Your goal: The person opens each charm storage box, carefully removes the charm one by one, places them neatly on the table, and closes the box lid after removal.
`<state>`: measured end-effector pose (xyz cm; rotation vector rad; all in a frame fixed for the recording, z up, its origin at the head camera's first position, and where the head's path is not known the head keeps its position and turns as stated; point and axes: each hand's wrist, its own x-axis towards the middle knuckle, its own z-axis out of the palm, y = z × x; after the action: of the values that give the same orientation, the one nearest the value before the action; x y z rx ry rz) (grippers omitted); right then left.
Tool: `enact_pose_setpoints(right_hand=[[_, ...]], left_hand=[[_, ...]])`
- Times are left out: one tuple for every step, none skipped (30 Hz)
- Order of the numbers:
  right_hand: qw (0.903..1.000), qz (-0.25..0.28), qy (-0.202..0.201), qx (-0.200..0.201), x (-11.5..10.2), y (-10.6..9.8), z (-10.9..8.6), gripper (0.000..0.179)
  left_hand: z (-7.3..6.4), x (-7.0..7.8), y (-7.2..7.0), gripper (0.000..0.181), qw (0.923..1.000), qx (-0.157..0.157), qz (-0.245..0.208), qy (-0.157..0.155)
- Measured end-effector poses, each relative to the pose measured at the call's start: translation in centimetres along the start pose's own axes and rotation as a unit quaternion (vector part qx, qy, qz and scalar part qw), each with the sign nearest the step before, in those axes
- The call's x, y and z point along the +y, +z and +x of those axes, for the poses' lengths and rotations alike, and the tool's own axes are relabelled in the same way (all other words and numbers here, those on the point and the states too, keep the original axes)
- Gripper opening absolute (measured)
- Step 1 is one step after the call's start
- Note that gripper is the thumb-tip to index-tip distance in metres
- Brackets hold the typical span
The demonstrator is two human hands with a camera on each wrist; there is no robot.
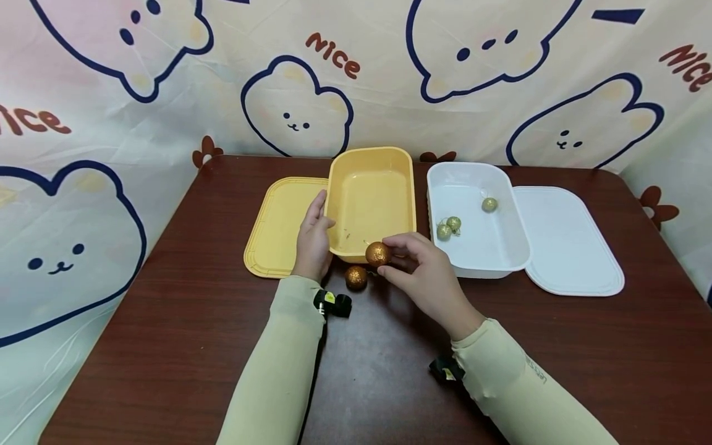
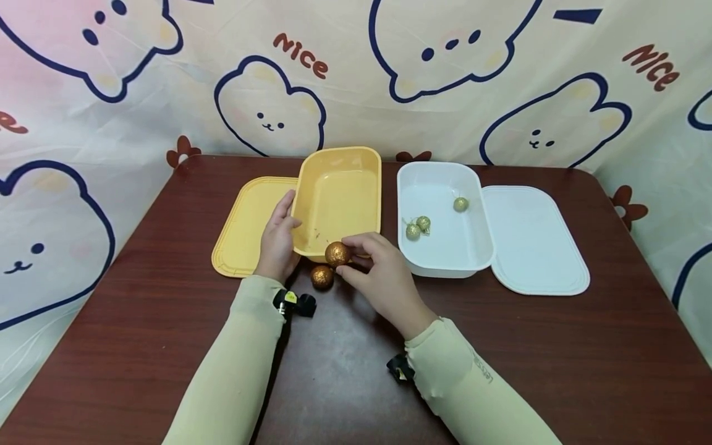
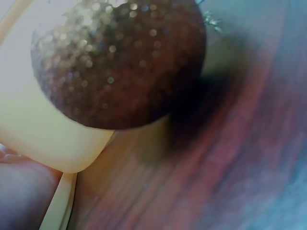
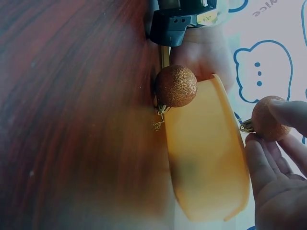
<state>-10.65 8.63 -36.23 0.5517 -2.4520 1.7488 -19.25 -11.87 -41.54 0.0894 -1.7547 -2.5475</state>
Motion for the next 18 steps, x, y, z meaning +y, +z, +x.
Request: enact_pose_setpoints(right_hand=[[1.0000,0.003,0.002,0.000,0.0,-0.1,-0.1,0.038],[1.0000,0.004,0.004,-0.001,0.1,-0.2,-0.2,0.038],[1.0000,0.005,0.007,-0.003,0.2,-0.2,-0.3,0.039],[0.9999,0.005,0.008,-0.005,0.2,-0.3,-0.4,0.039],[0.9999,0.005,0.009,-0.006,0.2,-0.3,-0.5,0.039],[0.9999,0.006,0.010,-0.008,0.3,-0.3,-0.6,0.039],[0.9999,0.007,0.011,-0.009,0.3,-0.4,-0.7,0.040],[0.9999,0.007,0.011,-0.010,0.3,-0.4,-0.8,0.040],[0.9998,0.007,0.012,-0.011,0.4,-0.4,-0.9,0.040],[0.9998,0.008,0.012,-0.013,0.5,-0.4,-1.0,0.040],[0.9998,0.008,0.012,-0.013,0.5,-0.4,-1.1,0.040],[0.9998,0.008,0.013,-0.015,0.6,-0.4,-1.2,0.040],[0.9998,0.007,0.013,-0.016,0.6,-0.4,-1.3,0.040],[0.9997,0.007,0.014,-0.018,0.6,-0.4,-1.3,0.040],[0.9997,0.008,0.013,-0.019,0.7,-0.4,-1.3,0.040],[0.9997,0.008,0.012,-0.021,0.7,-0.4,-1.3,0.040],[0.9996,0.010,0.011,-0.023,0.7,-0.3,-1.4,0.040],[0.9996,0.012,0.010,-0.024,0.7,-0.3,-1.4,0.040]], left_hand=[[0.0,0.0,0.0,0.067,1.0000,0.001,0.001,-0.002],[0.0,0.0,0.0,0.067,1.0000,0.002,0.002,-0.004],[0.0,0.0,0.0,0.067,1.0000,0.004,0.001,-0.007],[0.0,0.1,0.0,0.067,0.9999,0.006,-0.001,-0.009],[0.0,0.1,-0.1,0.067,0.9999,0.006,-0.002,-0.011],[0.0,0.1,-0.1,0.067,0.9999,0.007,-0.004,-0.012],[-0.1,0.1,-0.1,0.067,0.9999,0.008,-0.004,-0.014],[-0.1,0.0,-0.1,0.067,0.9999,0.008,-0.005,-0.014],[0.0,0.0,-0.2,0.067,0.9998,0.007,-0.006,-0.015],[0.0,0.0,-0.2,0.067,0.9998,0.007,-0.006,-0.015],[0.0,0.0,-0.2,0.067,0.9999,0.005,-0.007,-0.014],[0.0,0.0,-0.2,0.067,0.9999,0.005,-0.007,-0.013],[0.1,0.0,-0.2,0.067,0.9999,0.005,-0.009,-0.013],[0.1,0.0,-0.3,0.067,0.9999,0.005,-0.010,-0.013],[0.1,-0.1,-0.3,0.068,0.9998,0.005,-0.012,-0.014],[0.2,-0.1,-0.3,0.068,0.9998,0.005,-0.013,-0.015],[0.2,-0.1,-0.3,0.068,0.9998,0.004,-0.014,-0.016],[0.2,-0.1,-0.3,0.068,0.9997,0.004,-0.014,-0.017]])
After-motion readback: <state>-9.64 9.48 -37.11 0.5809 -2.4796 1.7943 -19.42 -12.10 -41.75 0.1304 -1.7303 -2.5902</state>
